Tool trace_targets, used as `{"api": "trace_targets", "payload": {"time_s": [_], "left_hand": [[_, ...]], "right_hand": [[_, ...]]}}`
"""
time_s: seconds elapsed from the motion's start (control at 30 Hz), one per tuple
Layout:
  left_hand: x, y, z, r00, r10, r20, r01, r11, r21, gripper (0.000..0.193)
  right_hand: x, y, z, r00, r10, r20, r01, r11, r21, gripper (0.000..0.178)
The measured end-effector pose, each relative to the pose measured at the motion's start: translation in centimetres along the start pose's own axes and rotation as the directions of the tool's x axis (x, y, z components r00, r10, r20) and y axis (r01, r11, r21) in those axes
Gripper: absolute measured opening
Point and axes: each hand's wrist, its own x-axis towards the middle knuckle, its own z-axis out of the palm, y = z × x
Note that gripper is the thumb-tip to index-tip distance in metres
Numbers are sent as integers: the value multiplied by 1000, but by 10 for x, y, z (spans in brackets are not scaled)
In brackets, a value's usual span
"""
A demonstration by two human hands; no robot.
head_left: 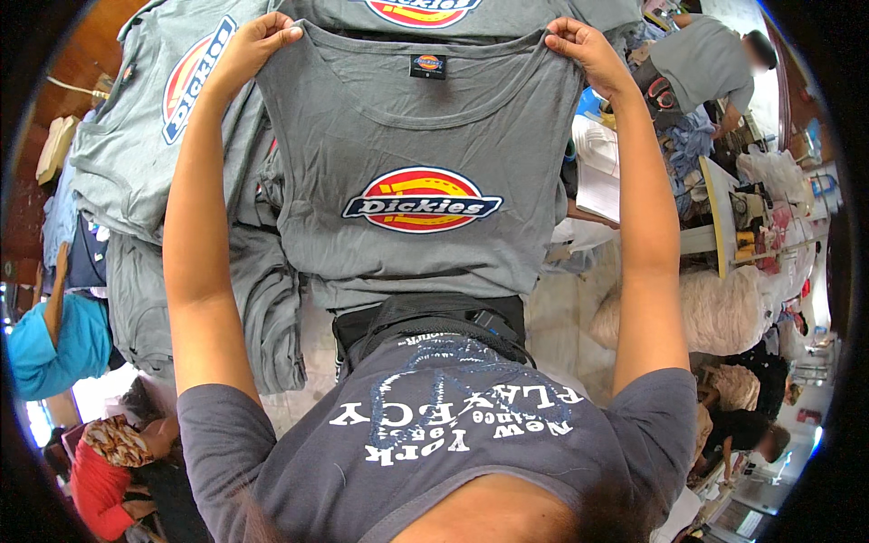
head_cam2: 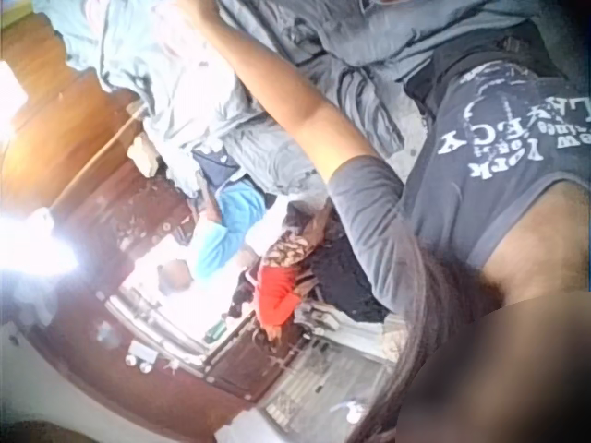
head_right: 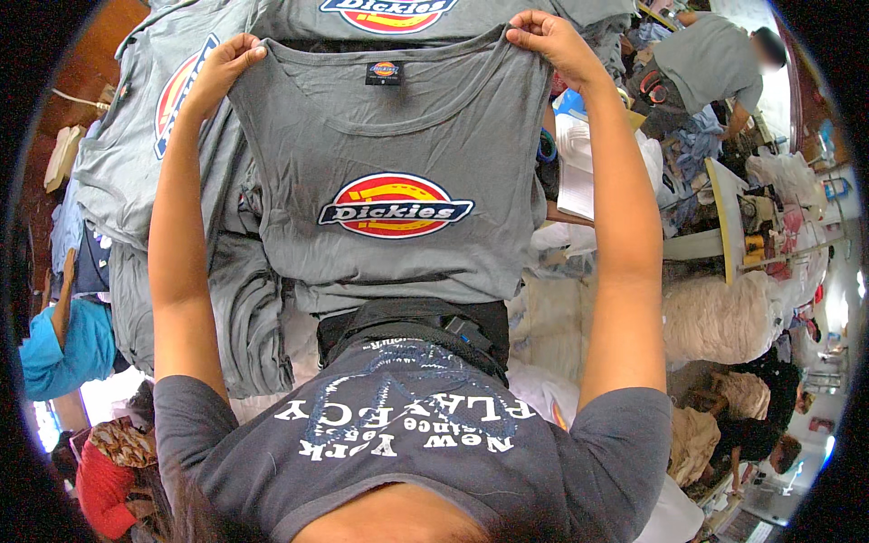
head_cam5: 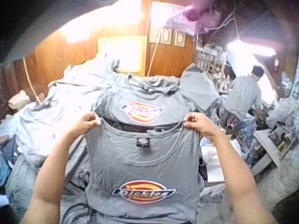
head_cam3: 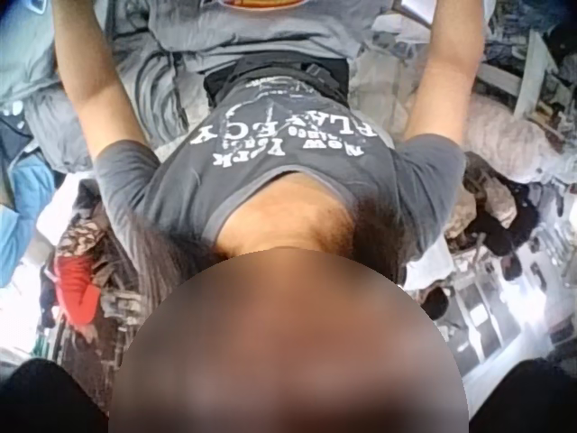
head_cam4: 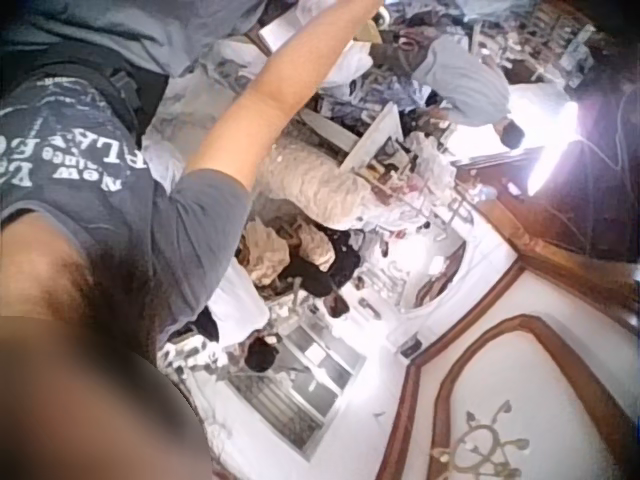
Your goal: The person picks up shirts from a large pile on a table, spreads them out to check their alignment, and folds them one by one into a new stack.
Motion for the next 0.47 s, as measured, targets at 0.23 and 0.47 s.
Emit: {"api": "trace_targets", "payload": {"time_s": [0.23, 0.47], "left_hand": [[-31, 32, -1, 971, 215, -108, -179, 945, 273, 31], [-104, 171, -74, 958, 235, 167, -274, 922, 274, 50]], "right_hand": [[-43, -71, 19, 864, 348, 363, -10, 733, -680, 44], [-88, -180, -32, 565, -147, 812, 379, 920, -98, 21]]}}
